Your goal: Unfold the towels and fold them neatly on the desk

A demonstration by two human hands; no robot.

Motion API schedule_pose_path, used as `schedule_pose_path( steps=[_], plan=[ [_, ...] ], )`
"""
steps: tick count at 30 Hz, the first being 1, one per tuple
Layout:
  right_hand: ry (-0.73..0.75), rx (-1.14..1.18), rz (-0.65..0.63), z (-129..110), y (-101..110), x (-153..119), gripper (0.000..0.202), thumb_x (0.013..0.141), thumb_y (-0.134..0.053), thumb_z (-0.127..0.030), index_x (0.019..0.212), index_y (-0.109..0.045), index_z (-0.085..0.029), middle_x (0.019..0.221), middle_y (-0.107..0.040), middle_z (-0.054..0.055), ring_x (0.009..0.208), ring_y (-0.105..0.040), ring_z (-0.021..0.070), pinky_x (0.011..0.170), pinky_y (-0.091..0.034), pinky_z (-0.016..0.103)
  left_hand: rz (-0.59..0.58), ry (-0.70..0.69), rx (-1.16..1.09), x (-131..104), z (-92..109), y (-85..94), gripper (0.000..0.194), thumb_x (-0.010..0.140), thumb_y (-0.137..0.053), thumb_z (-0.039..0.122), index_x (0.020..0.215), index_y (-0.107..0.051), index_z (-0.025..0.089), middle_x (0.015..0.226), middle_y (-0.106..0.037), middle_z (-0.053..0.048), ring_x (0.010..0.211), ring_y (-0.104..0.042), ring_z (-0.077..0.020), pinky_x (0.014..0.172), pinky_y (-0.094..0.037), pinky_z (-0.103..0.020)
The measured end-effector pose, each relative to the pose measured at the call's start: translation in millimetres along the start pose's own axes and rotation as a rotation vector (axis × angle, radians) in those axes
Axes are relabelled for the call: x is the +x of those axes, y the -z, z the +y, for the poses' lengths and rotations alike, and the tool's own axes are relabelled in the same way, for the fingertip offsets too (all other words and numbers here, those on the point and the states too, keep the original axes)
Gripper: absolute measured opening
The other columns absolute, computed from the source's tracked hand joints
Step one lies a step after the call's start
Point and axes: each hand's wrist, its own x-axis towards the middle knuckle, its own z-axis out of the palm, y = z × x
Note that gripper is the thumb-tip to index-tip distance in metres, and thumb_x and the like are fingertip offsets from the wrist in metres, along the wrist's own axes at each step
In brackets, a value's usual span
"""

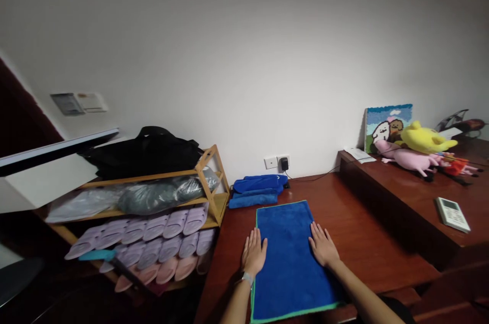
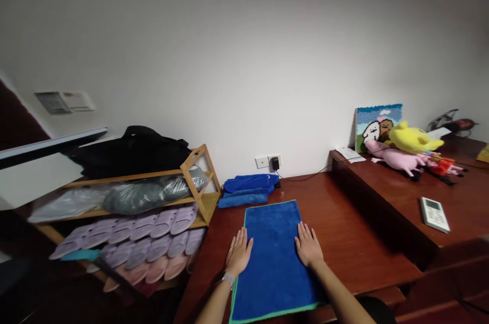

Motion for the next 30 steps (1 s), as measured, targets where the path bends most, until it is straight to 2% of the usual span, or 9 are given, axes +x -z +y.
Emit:
schedule_pose_path(
  steps=[3,6,8,10,13,16,24,27,30],
  plan=[
    [0.017,0.026,0.013,-2,3,0,0.071,0.106,-0.017,-0.045,0.167,-0.024,-0.010,0.174,-0.021,0.008,0.162,-0.018,0.0228,0.133,-0.012,0.046,0.072,-0.014,-0.004,0,18,3.2,0.068,0.108,-0.019,0.044,0.166,-0.028,0.010,0.173,-0.026,-0.013,0.161,-0.023,-0.0250,0.133,-0.022,-0.046],
    [0.017,0.026,0.032,0,1,1,0.070,0.106,-0.018,-0.045,0.167,-0.025,-0.011,0.174,-0.022,0.008,0.162,-0.018,0.0231,0.133,-0.013,0.046,0.157,-0.189,-0.036,-4,70,-3.8,0.064,0.109,-0.018,0.041,0.168,-0.025,0.017,0.173,-0.028,-0.008,0.161,-0.023,-0.0249,0.132,-0.025,-0.049],
    [0.022,0.011,0.030,2,-2,2,0.069,0.105,-0.019,-0.043,0.167,-0.025,-0.012,0.174,-0.022,0.008,0.162,-0.018,0.0234,0.133,-0.013,0.046,0.127,-0.341,-0.072,-8,115,-14.2,0.065,0.109,-0.021,0.046,0.168,-0.024,0.019,0.173,-0.028,-0.007,0.161,-0.025,-0.0262,0.132,-0.028,-0.050],
    [0.045,-0.011,0.021,5,-6,3,0.068,0.105,-0.021,-0.040,0.167,-0.027,-0.013,0.174,-0.022,0.008,0.163,-0.017,0.0243,0.132,-0.013,0.048,0.095,-0.394,-0.109,-11,154,-26.2,0.065,0.109,-0.019,0.048,0.168,-0.023,0.020,0.173,-0.028,-0.007,0.161,-0.025,-0.0266,0.131,-0.029,-0.051],
    [0.063,-0.029,0.025,7,-10,5,0.066,0.104,-0.024,-0.038,0.166,-0.029,-0.015,0.174,-0.022,0.008,0.163,-0.017,0.0252,0.132,-0.014,0.049,0.053,-0.363,-0.140,-14,178,-39.2,0.065,0.109,-0.014,0.048,0.167,-0.022,0.020,0.171,-0.032,-0.009,0.160,-0.026,-0.0270,0.131,-0.028,-0.054],
    [0.046,-0.010,0.034,6,-9,5,0.067,0.105,-0.021,-0.040,0.167,-0.027,-0.015,0.174,-0.022,0.007,0.162,-0.018,0.0243,0.132,-0.014,0.048,0.032,-0.308,-0.119,-16,156,-38.0,0.068,0.108,-0.015,0.052,0.167,-0.024,0.020,0.171,-0.031,-0.009,0.160,-0.024,-0.0279,0.131,-0.027,-0.055],
    [0.004,-0.003,0.027,0,-4,1,0.071,0.105,-0.018,-0.044,0.167,-0.025,-0.011,0.174,-0.023,0.007,0.162,-0.018,0.0234,0.133,-0.014,0.048,0.040,-0.020,-0.007,-42,25,-5.5,0.076,0.106,-0.016,0.061,0.167,-0.027,0.016,0.173,-0.026,-0.010,0.161,-0.021,-0.0294,0.132,-0.025,-0.053],
    [0.000,-0.050,0.019,-1,-3,0,0.070,0.104,-0.018,-0.042,0.166,-0.025,-0.009,0.174,-0.022,0.008,0.162,-0.019,0.0244,0.133,-0.013,0.048,0.037,-0.005,-0.005,-48,6,-4.8,0.075,0.107,-0.015,0.057,0.168,-0.026,0.015,0.173,-0.026,-0.010,0.161,-0.022,-0.0280,0.132,-0.026,-0.051],
    [0.029,-0.106,0.001,-5,1,4,0.071,0.104,-0.018,-0.040,0.165,-0.026,-0.005,0.173,-0.023,0.010,0.162,-0.018,0.0254,0.133,-0.012,0.049,0.034,-0.003,-0.012,-47,5,-4.5,0.074,0.107,-0.016,0.055,0.167,-0.027,0.014,0.173,-0.027,-0.010,0.161,-0.023,-0.0269,0.132,-0.025,-0.050]
  ],
)
